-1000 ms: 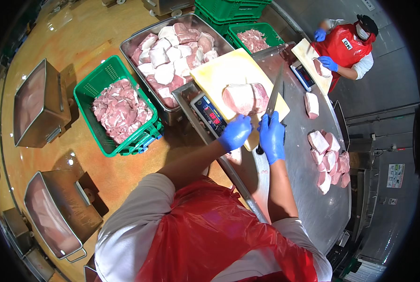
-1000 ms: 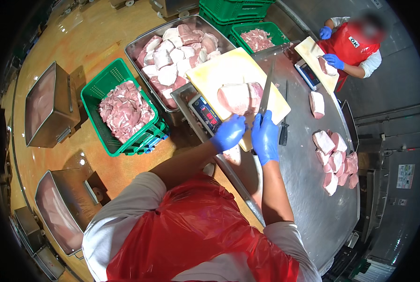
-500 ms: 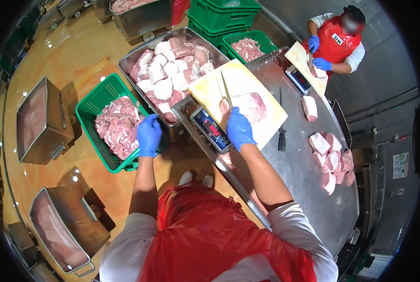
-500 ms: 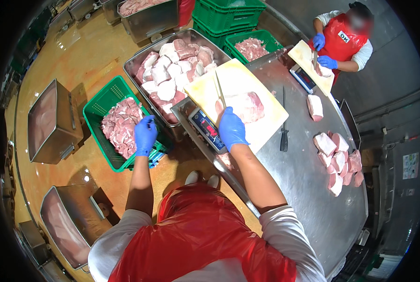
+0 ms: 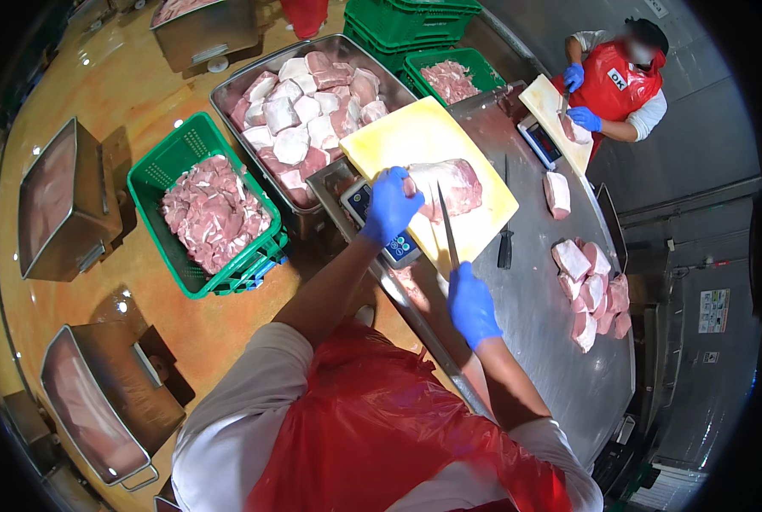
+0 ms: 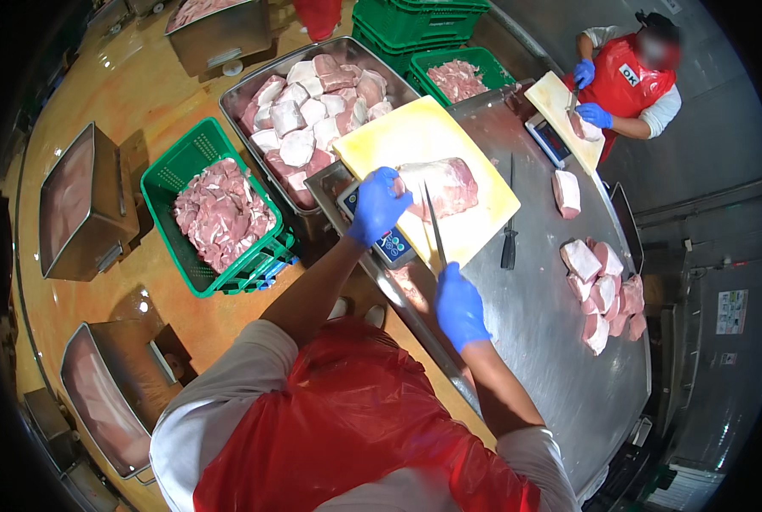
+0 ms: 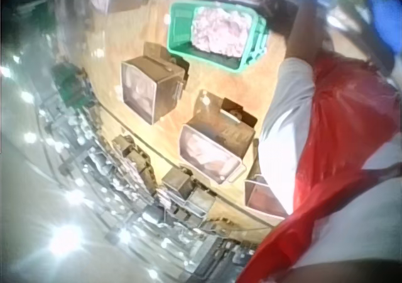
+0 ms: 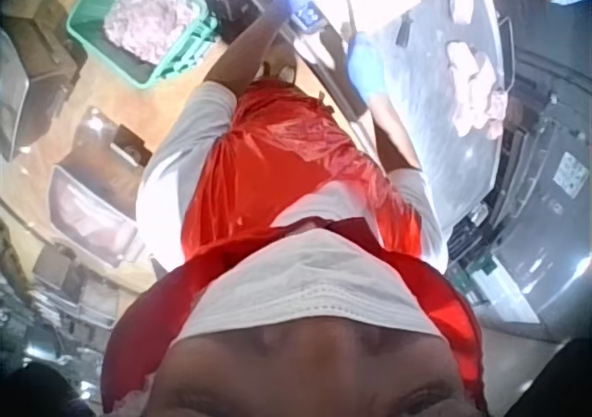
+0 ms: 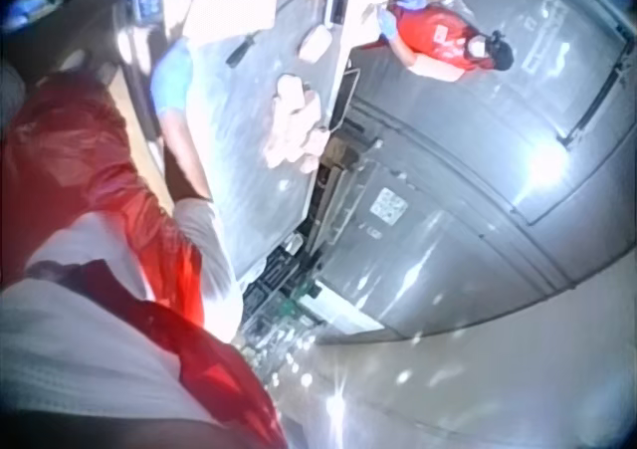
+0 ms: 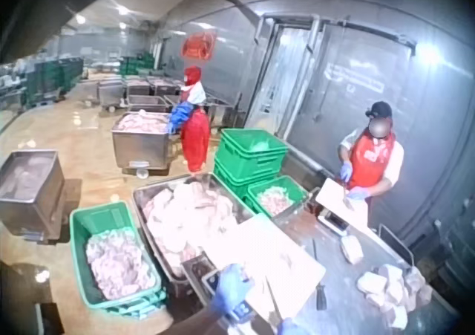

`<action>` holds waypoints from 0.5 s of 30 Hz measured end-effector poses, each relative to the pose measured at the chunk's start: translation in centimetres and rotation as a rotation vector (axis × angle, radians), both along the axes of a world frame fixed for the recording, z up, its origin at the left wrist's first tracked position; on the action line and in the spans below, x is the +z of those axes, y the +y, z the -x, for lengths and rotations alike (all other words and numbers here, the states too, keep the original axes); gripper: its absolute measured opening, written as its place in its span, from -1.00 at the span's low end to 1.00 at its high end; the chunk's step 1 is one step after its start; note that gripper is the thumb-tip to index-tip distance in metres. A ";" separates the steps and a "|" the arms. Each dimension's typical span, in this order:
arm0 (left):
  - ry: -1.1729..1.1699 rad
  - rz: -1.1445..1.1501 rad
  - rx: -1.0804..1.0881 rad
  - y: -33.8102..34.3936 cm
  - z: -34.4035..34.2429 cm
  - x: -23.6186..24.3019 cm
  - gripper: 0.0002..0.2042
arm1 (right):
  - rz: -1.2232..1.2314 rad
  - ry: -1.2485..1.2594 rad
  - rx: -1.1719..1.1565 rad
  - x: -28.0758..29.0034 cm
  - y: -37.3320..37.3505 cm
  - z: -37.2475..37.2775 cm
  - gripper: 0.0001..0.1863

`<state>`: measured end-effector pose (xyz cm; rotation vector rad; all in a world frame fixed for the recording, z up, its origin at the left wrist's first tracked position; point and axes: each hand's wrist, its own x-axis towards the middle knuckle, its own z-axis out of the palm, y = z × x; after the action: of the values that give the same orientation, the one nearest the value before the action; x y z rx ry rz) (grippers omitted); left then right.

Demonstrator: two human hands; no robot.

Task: The person cuts large pieces of raw meat into smaller portions using a knife on a cutting board. The cut pieces are placed into a green basket, and the process is repeated with multiple pieces of meat.

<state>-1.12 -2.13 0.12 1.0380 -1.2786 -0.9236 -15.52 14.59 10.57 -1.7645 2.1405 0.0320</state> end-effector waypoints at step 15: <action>-0.184 -0.101 0.135 -1.1 -3.6 -2.3 -0.87 | -0.008 0.017 0.152 -3.4 -6.7 -2.3 -0.64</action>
<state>2.50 -3.23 -2.17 1.2965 -1.3052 -0.8110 -13.17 7.87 7.16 -1.9249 2.0102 0.0942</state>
